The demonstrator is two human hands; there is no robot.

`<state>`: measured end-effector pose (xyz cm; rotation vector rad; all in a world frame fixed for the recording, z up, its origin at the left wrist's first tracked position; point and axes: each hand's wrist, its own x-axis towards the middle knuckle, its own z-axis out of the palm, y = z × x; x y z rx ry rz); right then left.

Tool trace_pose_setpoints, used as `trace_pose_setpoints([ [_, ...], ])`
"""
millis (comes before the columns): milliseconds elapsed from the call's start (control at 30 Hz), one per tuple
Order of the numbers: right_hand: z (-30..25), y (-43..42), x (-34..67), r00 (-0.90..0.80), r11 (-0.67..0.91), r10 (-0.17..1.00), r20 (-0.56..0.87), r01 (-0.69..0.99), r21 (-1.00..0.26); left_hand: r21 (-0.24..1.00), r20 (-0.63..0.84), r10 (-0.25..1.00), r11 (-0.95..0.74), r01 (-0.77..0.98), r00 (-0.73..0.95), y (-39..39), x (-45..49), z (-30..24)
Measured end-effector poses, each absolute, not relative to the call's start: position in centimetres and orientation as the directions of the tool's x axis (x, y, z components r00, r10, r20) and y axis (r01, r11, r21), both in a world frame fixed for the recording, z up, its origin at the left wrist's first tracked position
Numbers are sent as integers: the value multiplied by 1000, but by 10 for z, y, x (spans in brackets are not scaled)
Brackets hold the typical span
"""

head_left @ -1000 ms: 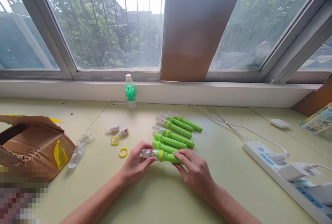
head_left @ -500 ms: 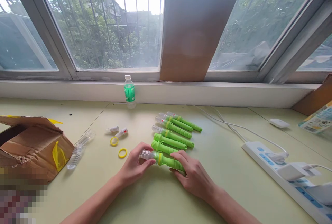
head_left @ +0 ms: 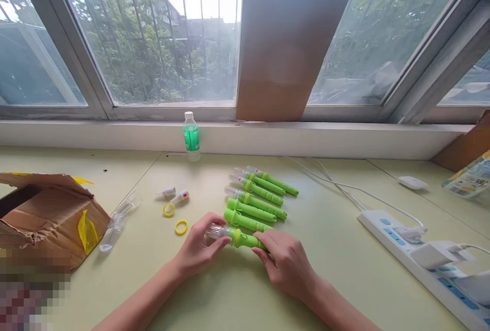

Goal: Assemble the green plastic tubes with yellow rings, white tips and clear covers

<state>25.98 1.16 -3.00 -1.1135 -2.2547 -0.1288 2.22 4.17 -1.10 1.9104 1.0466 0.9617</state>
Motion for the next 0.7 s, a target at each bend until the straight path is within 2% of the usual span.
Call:
trace_pose_setpoints([
  [200, -26, 11, 257, -436, 691, 556, 707, 715, -103, 833, 249, 907, -379, 404, 338, 42, 23, -8],
  [300, -25, 10, 257, -443, 692, 516, 733, 720, -52, 785, 245, 910, -389, 483, 334, 40, 24, -7],
  [567, -18, 9, 256, -417, 633, 492, 764, 774, 15, 707, 276, 863, -480, 518, 424, 39, 21, -11],
  [700, -19, 9, 256, -423, 620, 520, 742, 785, 13, 682, 320, 839, -526, 508, 439, 42, 20, -15],
])
